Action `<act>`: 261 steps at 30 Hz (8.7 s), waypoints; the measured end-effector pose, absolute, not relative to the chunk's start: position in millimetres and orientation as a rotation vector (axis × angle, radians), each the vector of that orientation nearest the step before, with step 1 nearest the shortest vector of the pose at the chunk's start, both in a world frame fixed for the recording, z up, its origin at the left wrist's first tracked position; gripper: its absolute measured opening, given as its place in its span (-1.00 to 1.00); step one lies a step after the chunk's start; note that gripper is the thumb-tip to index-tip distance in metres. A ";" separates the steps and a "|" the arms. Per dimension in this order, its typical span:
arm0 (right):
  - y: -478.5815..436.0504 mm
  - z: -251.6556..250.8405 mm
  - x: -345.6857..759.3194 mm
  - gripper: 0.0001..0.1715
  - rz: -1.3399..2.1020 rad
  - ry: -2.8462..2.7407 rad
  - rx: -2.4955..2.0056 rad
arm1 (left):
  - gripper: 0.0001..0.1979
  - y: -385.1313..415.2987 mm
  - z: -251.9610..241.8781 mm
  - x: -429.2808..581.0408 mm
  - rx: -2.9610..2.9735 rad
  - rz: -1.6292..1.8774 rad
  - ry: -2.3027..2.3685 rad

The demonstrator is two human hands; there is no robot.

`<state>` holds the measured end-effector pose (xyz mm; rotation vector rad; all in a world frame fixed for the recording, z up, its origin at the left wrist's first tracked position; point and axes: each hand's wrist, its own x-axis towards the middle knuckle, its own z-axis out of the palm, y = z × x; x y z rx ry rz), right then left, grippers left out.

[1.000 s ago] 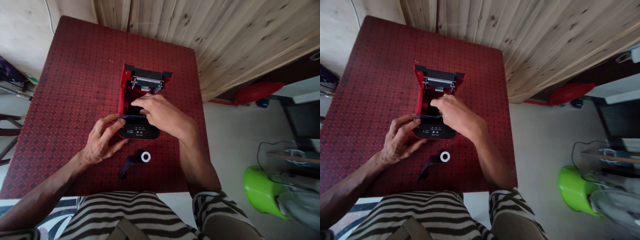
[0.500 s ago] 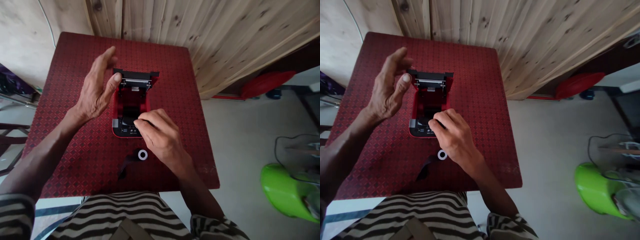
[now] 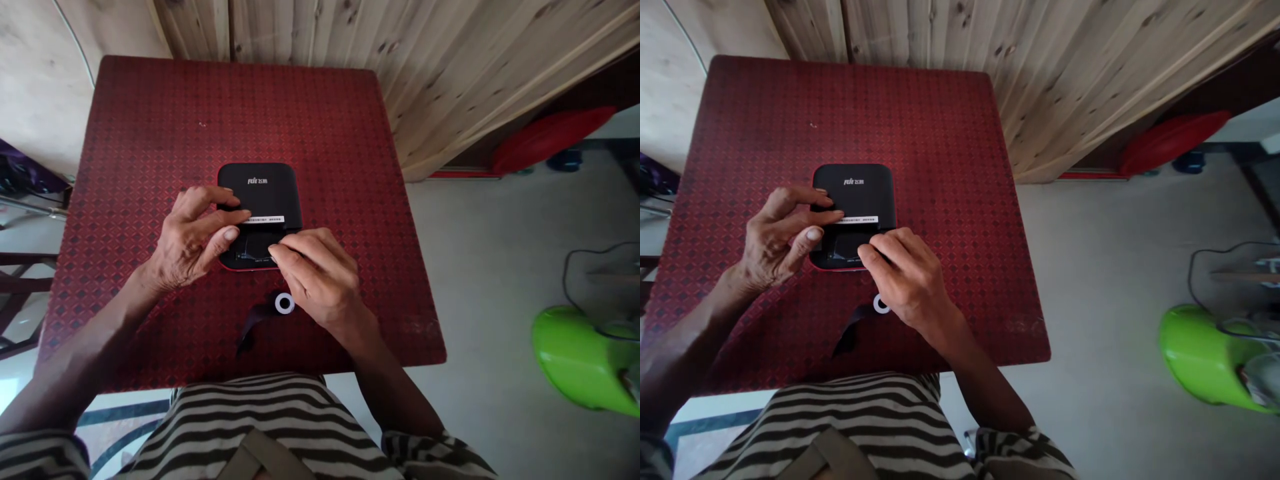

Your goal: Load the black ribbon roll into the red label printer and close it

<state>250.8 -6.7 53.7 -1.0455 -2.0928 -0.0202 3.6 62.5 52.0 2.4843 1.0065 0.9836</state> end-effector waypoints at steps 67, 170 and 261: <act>36.8 63.5 262.5 -0.78 0.173 -2.024 -1.187 | -0.42 13.1 27.0 3.7 2.610 1.242 1.293; 96.3 82.2 235.4 -0.64 0.389 -2.690 -1.267 | -0.23 9.1 4.4 10.3 2.500 1.185 1.239; -17.2 26.2 280.1 -0.69 0.237 -1.601 -1.338 | -0.38 3.7 21.0 -6.1 2.568 1.190 1.257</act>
